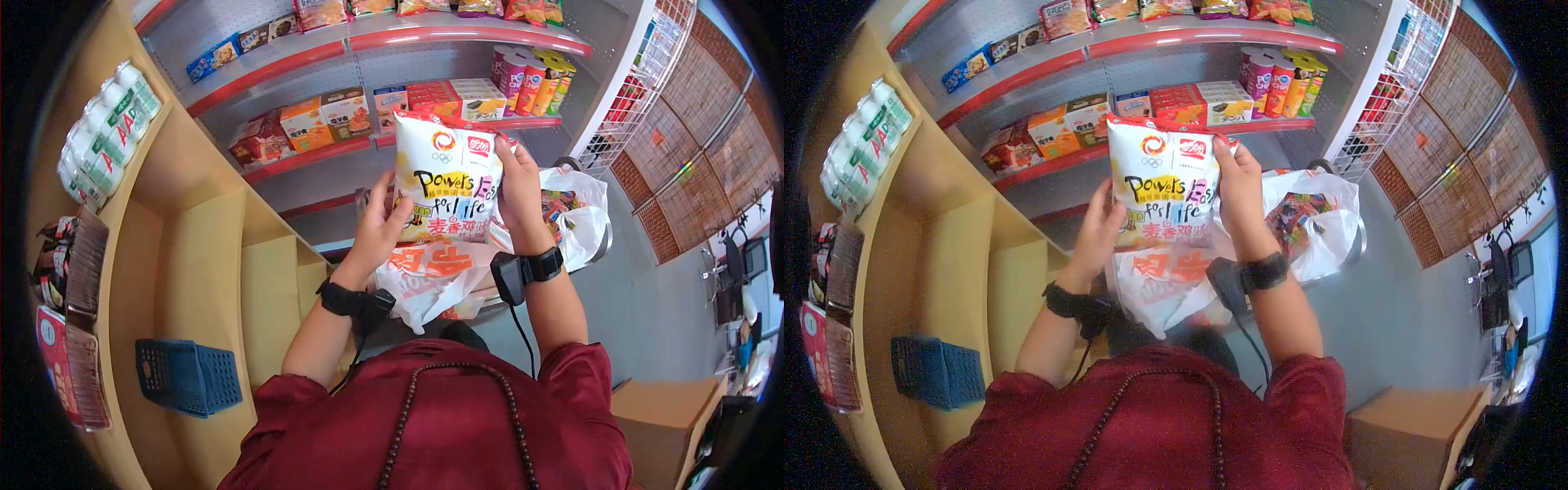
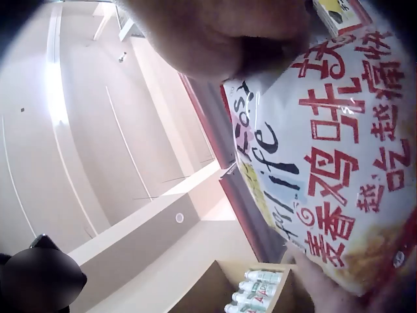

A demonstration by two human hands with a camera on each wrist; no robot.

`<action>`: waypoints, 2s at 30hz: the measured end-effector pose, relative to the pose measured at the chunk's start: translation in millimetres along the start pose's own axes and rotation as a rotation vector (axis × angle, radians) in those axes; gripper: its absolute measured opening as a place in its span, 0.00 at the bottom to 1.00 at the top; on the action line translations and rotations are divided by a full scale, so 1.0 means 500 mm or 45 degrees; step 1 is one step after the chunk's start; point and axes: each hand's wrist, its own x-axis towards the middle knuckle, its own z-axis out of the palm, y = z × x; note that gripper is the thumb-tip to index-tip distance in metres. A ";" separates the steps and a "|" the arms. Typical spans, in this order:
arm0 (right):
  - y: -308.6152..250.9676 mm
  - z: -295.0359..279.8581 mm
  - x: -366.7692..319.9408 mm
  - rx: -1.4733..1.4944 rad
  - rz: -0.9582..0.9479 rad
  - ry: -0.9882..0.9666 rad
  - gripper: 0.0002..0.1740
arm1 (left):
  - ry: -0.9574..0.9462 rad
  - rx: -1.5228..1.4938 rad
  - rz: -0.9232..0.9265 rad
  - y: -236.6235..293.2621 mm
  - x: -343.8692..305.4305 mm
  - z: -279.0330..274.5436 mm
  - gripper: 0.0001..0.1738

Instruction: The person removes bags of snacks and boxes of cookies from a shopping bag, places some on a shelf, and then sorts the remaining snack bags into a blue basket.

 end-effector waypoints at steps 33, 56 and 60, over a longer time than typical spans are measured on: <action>-0.016 -0.469 0.155 -0.535 0.278 0.302 0.17 | 0.658 0.873 0.285 -0.075 0.933 -0.032 0.26; -0.002 -0.489 0.151 -0.511 0.330 0.253 0.17 | 0.640 1.316 0.307 -0.066 0.917 -0.040 0.29; 0.022 -0.507 0.102 -0.642 0.265 0.257 0.15 | 0.622 1.119 1.044 -0.053 0.752 0.052 0.22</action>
